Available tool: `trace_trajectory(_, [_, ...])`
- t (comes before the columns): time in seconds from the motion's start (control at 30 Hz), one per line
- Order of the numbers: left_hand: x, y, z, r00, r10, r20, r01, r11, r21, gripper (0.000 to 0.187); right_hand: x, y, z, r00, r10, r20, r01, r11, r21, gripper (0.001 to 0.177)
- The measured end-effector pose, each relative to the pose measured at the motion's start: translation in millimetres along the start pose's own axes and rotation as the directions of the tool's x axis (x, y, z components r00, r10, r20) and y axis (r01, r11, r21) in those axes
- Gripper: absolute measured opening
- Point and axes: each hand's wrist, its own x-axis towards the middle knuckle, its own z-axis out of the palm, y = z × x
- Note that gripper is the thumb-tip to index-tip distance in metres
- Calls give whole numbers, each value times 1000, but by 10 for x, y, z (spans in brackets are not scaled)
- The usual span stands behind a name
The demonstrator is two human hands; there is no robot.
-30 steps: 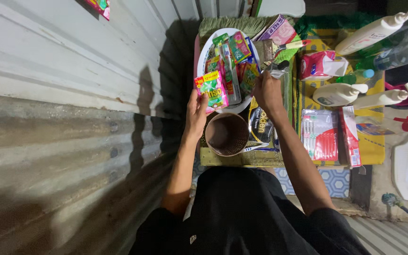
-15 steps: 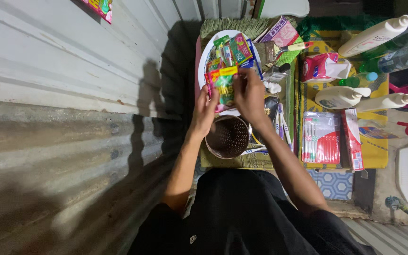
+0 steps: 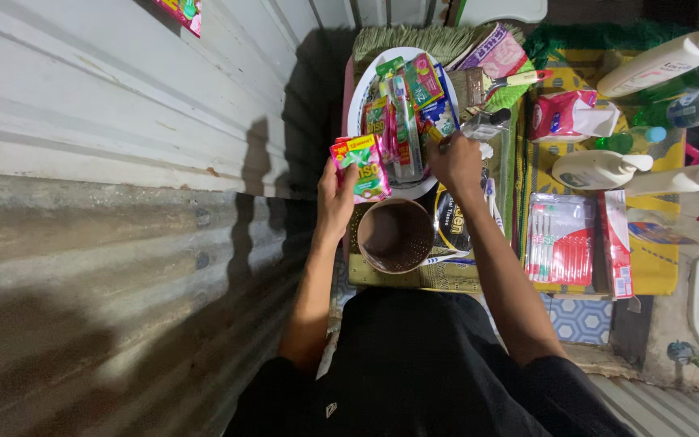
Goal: The person repeatedly picks up small packaged items and toothbrushes from a cluttered table, inspects them, and places them back in different positions. The activity involves handling multiple items one at a time without visible cleaning or wiping of surfaces.
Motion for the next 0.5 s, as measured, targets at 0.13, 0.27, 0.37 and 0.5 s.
trace_trajectory(0.13, [-29, -29, -33, 999, -49, -1, 48, 979, -199, 38, -11, -97, 91, 993, -75, -93, 71, 996, -44, 27])
trace_trajectory(0.27, [-24, -21, -2, 994, -93, -56, 78, 971, -226, 45, -40, -246, -131, 974, -166, -156, 191, 968, 162, 22])
trace_trajectory(0.37, [8, 6, 57, 996, 76, -45, -79, 994, -73, 51, -77, -383, -428, 986, -78, -150, 136, 894, 427, 25])
trace_trajectory(0.5, [47, 88, 178, 990, 122, -66, -119, 992, 50, 49, -160, -653, -767, 987, -32, -156, 129, 733, 668, 27])
